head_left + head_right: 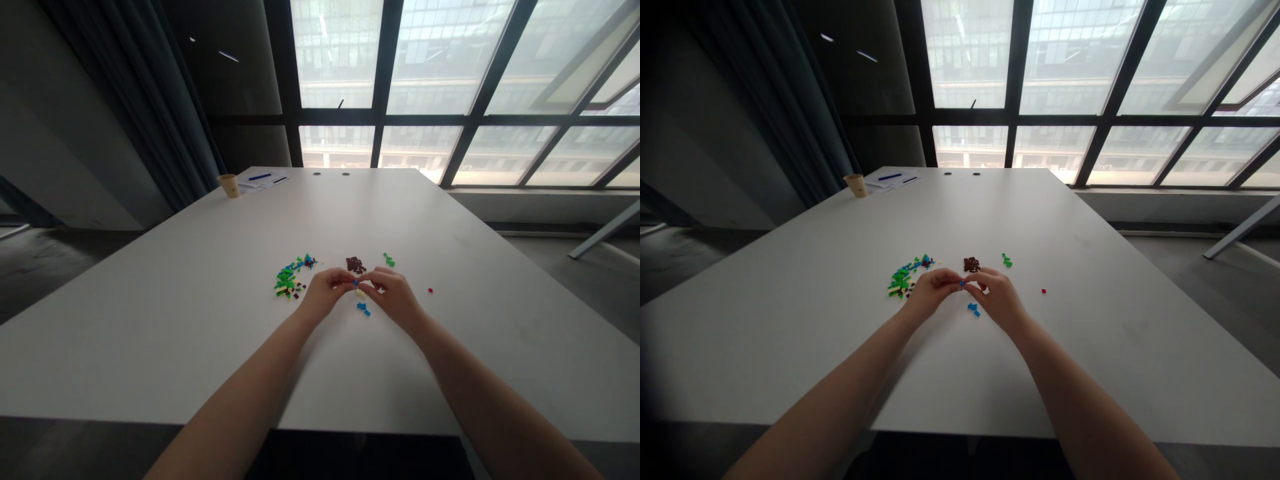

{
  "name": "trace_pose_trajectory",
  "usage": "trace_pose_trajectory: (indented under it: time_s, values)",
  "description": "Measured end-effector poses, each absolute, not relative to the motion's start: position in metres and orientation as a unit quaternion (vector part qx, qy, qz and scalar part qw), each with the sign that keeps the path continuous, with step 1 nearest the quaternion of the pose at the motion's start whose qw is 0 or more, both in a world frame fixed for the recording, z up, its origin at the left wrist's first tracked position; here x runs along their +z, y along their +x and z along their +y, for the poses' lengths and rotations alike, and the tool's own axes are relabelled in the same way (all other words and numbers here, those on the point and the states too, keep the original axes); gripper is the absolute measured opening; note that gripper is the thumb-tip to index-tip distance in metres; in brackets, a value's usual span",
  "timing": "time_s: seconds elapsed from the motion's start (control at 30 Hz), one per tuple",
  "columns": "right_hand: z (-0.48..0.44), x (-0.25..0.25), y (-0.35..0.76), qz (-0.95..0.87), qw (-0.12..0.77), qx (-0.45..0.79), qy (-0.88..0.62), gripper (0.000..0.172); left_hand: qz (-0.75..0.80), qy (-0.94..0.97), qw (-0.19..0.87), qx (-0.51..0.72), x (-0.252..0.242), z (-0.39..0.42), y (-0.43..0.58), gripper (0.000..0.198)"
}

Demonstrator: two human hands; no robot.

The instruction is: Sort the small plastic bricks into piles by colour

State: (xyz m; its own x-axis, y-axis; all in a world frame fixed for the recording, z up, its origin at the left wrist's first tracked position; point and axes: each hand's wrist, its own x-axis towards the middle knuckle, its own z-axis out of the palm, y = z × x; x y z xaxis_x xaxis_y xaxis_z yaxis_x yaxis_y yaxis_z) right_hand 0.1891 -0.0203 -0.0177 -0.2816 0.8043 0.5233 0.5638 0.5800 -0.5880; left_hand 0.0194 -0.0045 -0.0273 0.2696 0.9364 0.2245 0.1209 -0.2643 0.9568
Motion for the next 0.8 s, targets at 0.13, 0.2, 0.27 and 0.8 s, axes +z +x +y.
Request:
trace_pose_trajectory:
  time_s: [0.13, 0.2, 0.27, 0.8]
  values:
    - [-0.021, -0.018, 0.189, -0.783, 0.422, 0.134, -0.438, 0.013, 0.4, 0.647, 0.468, 0.45, -0.025, -0.005, 0.02, 0.016]
    - [-0.021, -0.018, 0.188, -0.78, 0.428, 0.127, -0.438, 0.013, 0.397, 0.636, 0.48, 0.456, -0.025, -0.005, 0.02, 0.015]
    - [-0.022, -0.017, 0.188, -0.78, 0.432, 0.126, -0.435, 0.013, 0.396, 0.624, 0.488, 0.464, -0.026, -0.004, 0.02, 0.014]
    - [-0.017, -0.009, 0.214, -0.806, 0.212, 0.203, -0.514, 0.009, 0.524, 0.718, 0.247, 0.385, -0.023, 0.005, 0.001, 0.018]
